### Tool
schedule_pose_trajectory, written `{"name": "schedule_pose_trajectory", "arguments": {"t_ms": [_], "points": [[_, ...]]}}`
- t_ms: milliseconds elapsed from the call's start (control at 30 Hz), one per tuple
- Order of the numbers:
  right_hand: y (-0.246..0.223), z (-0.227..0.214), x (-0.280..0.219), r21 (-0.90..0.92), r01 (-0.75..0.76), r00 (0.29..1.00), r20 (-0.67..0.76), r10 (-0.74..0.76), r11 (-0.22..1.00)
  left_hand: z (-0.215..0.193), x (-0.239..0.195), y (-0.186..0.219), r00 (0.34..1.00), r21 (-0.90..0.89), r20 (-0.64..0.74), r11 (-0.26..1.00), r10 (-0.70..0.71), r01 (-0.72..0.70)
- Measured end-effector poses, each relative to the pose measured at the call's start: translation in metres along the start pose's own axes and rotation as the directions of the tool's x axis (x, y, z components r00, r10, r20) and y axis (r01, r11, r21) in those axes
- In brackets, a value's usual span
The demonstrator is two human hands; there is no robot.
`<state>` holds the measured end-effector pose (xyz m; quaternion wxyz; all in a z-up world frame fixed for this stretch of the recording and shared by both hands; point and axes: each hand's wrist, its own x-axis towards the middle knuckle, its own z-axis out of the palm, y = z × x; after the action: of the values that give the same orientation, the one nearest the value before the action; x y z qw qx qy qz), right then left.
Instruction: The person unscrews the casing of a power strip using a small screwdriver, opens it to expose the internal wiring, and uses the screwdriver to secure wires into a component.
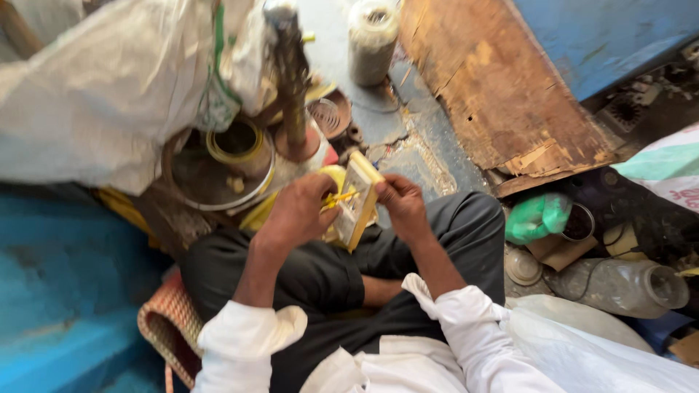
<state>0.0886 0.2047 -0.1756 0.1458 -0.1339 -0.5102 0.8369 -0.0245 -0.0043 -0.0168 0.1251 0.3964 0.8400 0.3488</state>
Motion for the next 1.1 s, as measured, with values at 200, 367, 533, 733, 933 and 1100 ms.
{"name": "schedule_pose_trajectory", "arguments": {"t_ms": [200, 367, 533, 733, 933, 1100], "points": [[0.009, -0.032, 0.009, 0.291, -0.019, 0.997, 0.075, -0.003, 0.957, 0.015, 0.009, -0.006, 0.991, -0.034, -0.010, 0.990, 0.136, -0.136], [0.013, -0.061, 0.011, 0.416, -0.082, 0.983, 0.181, 0.006, 0.905, 0.031, 0.012, -0.004, 0.991, -0.061, -0.058, 0.990, 0.121, -0.124], [0.020, -0.068, 0.015, 0.260, -0.084, 0.980, 0.195, 0.033, 0.962, 0.041, 0.014, -0.010, 0.980, 0.113, -0.100, 0.980, 0.175, -0.163], [0.011, -0.055, 0.019, 0.255, -0.116, 0.970, 0.237, 0.054, 0.960, 0.032, 0.012, -0.015, 0.958, 0.190, -0.129, 0.955, 0.255, -0.229], [0.006, -0.052, 0.016, 0.279, -0.133, 0.964, 0.259, 0.059, 0.951, 0.027, 0.012, -0.012, 0.981, 0.281, -0.053, 0.946, 0.186, -0.164], [0.008, -0.050, 0.017, 0.307, -0.150, 0.971, 0.223, 0.083, 0.940, 0.030, 0.011, -0.016, 0.981, 0.182, -0.080, 0.970, 0.175, -0.159]]}}
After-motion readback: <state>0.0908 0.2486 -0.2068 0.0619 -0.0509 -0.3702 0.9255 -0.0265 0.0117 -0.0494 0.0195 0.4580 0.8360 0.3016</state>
